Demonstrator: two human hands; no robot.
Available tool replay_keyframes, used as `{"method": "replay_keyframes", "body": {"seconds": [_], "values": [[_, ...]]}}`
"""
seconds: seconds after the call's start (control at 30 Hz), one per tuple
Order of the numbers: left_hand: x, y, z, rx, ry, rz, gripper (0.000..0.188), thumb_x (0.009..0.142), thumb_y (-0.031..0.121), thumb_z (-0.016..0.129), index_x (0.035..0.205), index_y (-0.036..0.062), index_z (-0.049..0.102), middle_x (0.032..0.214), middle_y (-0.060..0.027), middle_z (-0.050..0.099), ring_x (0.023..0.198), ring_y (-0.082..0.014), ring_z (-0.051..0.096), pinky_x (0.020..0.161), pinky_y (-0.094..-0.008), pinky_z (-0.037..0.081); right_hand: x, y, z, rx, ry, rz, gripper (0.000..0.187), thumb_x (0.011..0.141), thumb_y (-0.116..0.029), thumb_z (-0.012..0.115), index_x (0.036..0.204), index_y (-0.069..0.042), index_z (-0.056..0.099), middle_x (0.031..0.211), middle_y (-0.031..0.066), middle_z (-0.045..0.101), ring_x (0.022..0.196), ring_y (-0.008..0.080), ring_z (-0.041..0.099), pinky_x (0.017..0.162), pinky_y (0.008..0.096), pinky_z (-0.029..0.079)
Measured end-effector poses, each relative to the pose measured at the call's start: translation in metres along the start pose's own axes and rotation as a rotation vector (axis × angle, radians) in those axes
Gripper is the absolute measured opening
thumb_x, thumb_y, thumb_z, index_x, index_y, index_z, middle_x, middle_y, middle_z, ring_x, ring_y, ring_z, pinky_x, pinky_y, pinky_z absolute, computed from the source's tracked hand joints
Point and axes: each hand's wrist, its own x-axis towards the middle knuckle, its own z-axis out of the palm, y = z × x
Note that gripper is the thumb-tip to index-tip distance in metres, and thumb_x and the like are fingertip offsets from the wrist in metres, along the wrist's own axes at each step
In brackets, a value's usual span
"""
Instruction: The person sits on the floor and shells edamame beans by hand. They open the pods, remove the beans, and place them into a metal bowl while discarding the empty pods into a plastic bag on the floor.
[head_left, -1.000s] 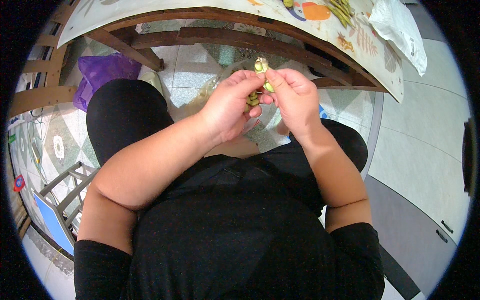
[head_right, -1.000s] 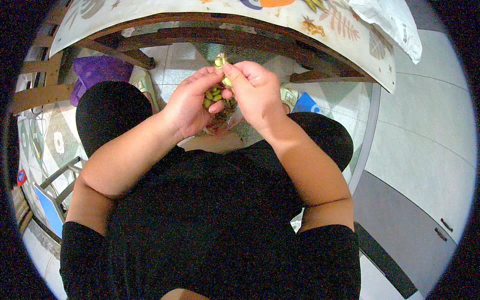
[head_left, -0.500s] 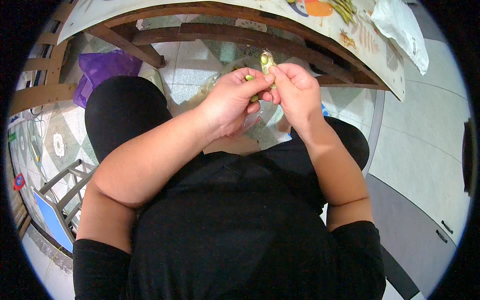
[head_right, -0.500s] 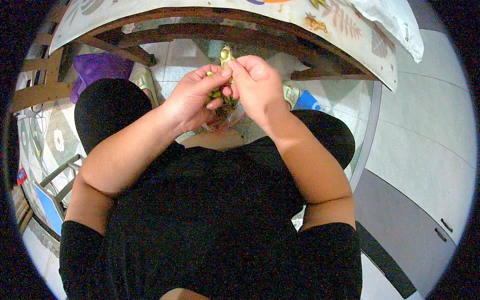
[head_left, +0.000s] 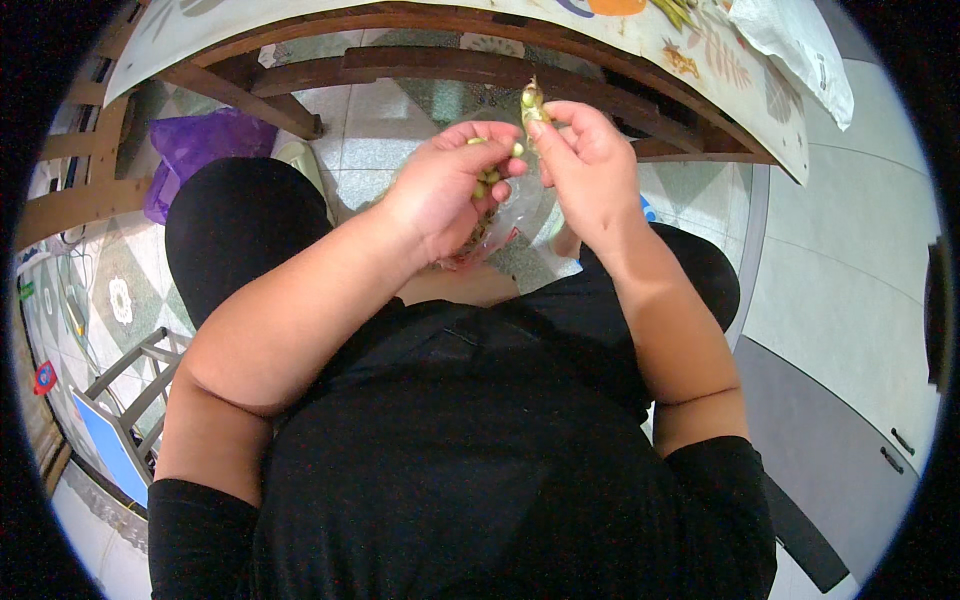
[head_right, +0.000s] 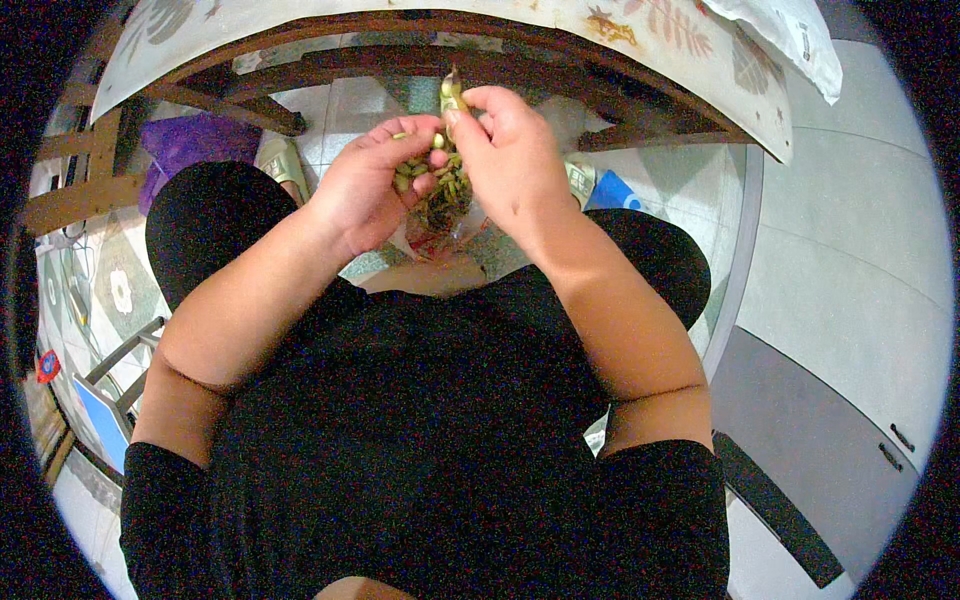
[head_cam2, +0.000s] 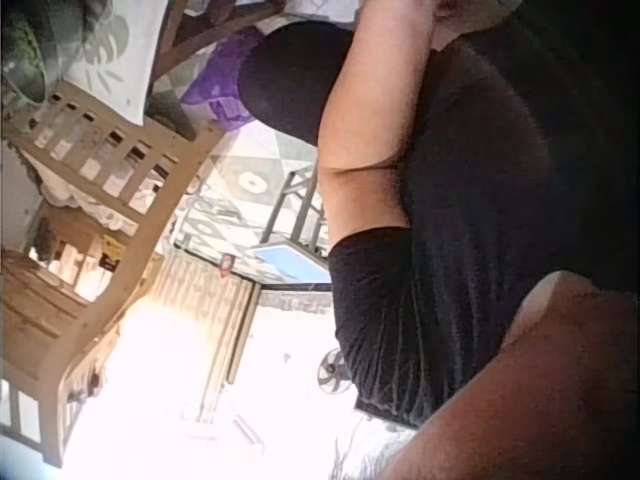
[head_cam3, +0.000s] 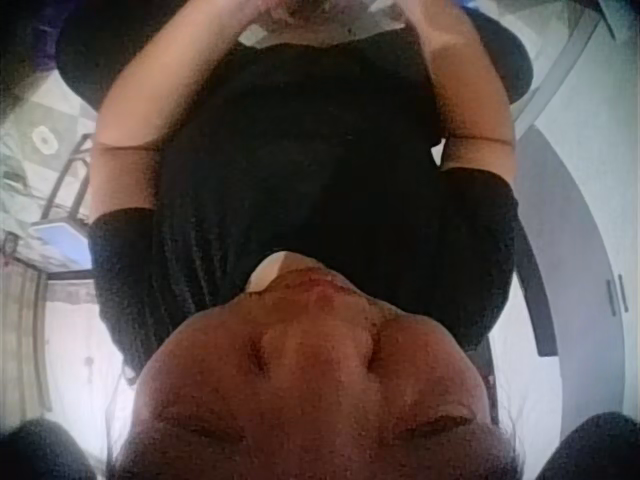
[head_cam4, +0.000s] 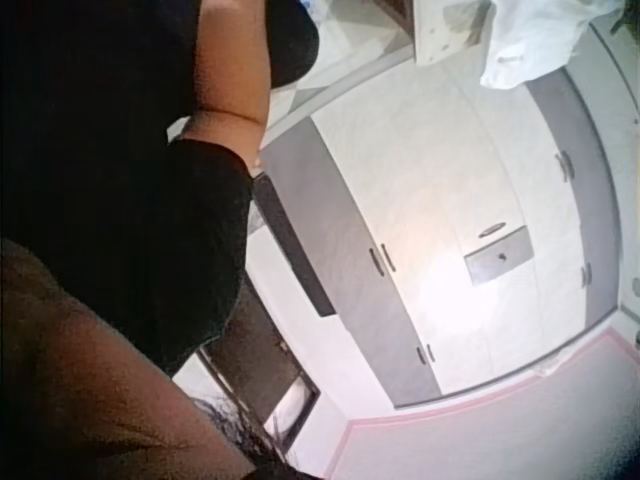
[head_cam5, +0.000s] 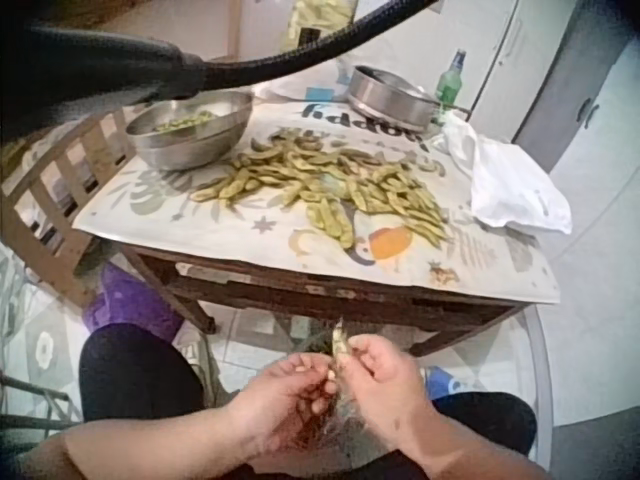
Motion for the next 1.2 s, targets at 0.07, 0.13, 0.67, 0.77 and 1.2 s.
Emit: {"method": "replay_keyframes", "body": {"seconds": [0.07, 0.13, 0.67, 0.77, 1.2], "values": [[0.004, 0.004, -0.005, -0.014, 0.060, 0.030, 0.016, 0.083, 0.015, 0.046, 0.093, 0.0027, 0.050, 0.074, -0.0032, 0.052, 0.067, -0.0105, 0.049, 0.053, -0.0194, 0.038, 0.005, 0.004, -0.007, -0.155, 0.009, -0.005, 0.025, 0.079, -0.022, 0.054, 0.092, -0.001, 0.055, 0.072, 0.0106, 0.060, 0.061, 0.0165, 0.057, 0.057, 0.0282, 0.045], [0.007, 0.011, -0.006, -0.056, 0.091, 0.045, 0.018, 0.084, 0.018, 0.045, 0.093, 0.0029, 0.050, 0.075, -0.0028, 0.052, 0.067, -0.0107, 0.049, 0.055, -0.0203, 0.039, 0.009, 0.016, -0.012, -0.290, 0.007, -0.041, 0.029, 0.077, -0.028, 0.054, 0.092, -0.003, 0.057, 0.076, 0.0143, 0.061, 0.067, 0.0235, 0.059, 0.061, 0.0320, 0.046], [0.000, 0.034, -0.008, -0.176, 0.097, 0.016, 0.021, 0.084, 0.017, 0.040, 0.098, 0.0027, 0.047, 0.077, -0.0022, 0.049, 0.066, -0.0122, 0.048, 0.050, -0.0208, 0.036, -0.011, -0.036, -0.028, -0.496, 0.070, -0.341, 0.018, 0.073, -0.022, 0.060, 0.066, -0.005, 0.058, 0.063, 0.0131, 0.055, 0.060, 0.0271, 0.054, 0.054, 0.0325, 0.042], [0.000, 0.037, -0.004, -0.202, 0.075, 0.023, 0.025, 0.080, 0.008, 0.041, 0.104, 0.0021, 0.044, 0.074, -0.0015, 0.046, 0.063, -0.0118, 0.045, 0.046, -0.0196, 0.033, 0.006, -0.051, -0.048, -0.501, 0.371, -0.492, 0.019, 0.073, -0.023, 0.061, 0.066, -0.005, 0.058, 0.060, 0.0118, 0.053, 0.057, 0.0251, 0.052, 0.054, 0.0307, 0.042], [-0.012, 0.043, 0.001, 0.063, -0.041, 0.060, 0.020, 0.085, 0.017, 0.046, 0.101, 0.0069, 0.051, 0.058, 0.0061, 0.035, 0.047, -0.0030, 0.029, 0.038, -0.0159, 0.020, 0.065, -0.062, -0.078, -0.830, 0.527, -0.551, 0.014, 0.075, -0.017, 0.056, 0.082, -0.005, 0.058, 0.080, 0.0089, 0.056, 0.073, 0.0237, 0.053, 0.065, 0.0330, 0.043]]}}
